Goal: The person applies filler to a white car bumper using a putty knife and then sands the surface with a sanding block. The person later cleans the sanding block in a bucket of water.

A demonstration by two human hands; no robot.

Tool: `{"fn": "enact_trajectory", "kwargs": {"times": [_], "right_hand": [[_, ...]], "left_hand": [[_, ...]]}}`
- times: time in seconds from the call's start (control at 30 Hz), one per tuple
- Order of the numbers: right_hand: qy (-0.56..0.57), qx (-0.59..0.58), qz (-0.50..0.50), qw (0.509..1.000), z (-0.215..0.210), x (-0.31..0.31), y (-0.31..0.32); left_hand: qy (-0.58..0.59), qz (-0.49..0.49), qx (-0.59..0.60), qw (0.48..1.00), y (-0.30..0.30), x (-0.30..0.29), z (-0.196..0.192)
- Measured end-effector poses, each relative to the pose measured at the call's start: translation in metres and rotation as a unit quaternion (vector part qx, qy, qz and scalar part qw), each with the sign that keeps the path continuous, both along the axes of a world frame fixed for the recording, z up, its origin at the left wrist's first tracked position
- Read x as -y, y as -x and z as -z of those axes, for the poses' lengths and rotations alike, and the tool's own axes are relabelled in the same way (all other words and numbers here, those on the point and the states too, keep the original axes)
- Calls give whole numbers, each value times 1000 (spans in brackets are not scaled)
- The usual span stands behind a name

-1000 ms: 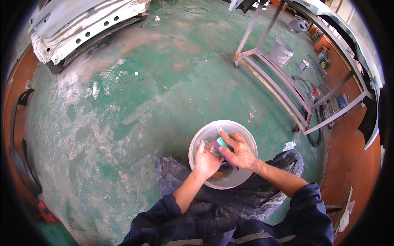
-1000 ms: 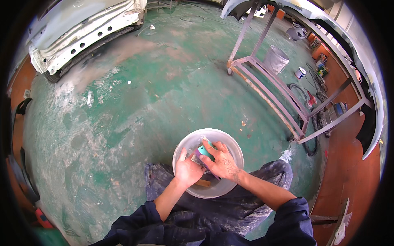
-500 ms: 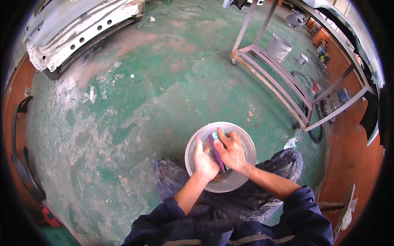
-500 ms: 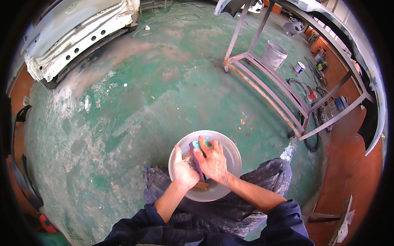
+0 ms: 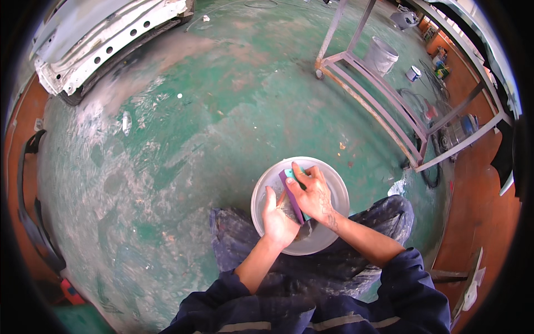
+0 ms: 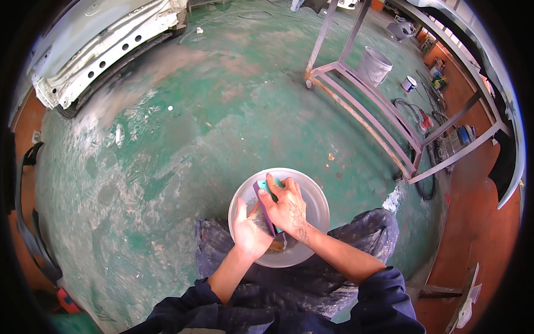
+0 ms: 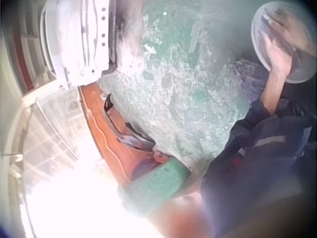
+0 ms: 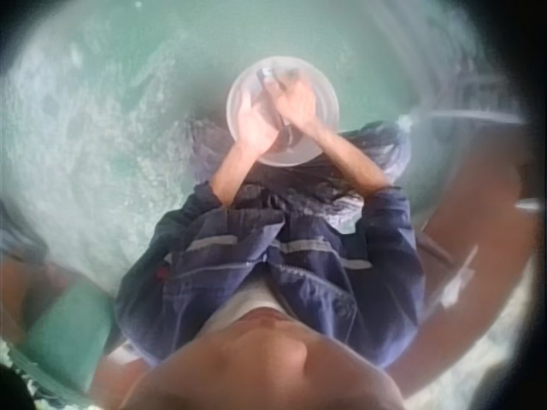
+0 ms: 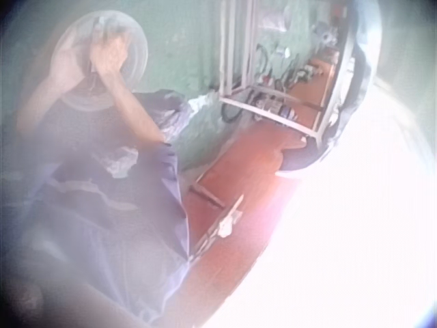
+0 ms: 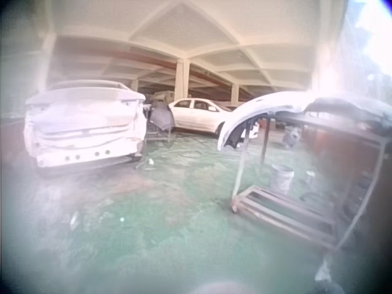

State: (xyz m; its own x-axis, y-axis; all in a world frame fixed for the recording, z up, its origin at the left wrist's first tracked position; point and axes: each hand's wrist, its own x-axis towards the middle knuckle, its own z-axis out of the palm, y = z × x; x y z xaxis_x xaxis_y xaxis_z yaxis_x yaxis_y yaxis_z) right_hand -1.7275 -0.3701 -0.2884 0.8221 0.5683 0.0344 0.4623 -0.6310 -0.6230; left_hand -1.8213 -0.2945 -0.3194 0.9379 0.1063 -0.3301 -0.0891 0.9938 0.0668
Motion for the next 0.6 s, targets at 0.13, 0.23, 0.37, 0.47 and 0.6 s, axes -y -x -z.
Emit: {"fn": "enact_trajectory", "kwargs": {"times": [0.13, 0.23, 0.37, 0.47, 0.6], "right_hand": [[-23, 25, -59, 998, -4, 20, 47], [7, 14, -42, 999, 0, 12, 22], [17, 49, -67, 996, -1, 15, 37], [19, 35, -53, 998, -9, 12, 32], [21, 73, -54, 996, -5, 6, 27]], "left_hand": [[-43, -4, 3, 999, 4, -14, 11], [-22, -28, -71, 997, 5, -7, -7], [-27, -24, -99, 994, 8, -16, -6], [-14, -26, -27, 999, 16, -10, 2], [-28, -31, -25, 999, 21, -14, -3]]}}
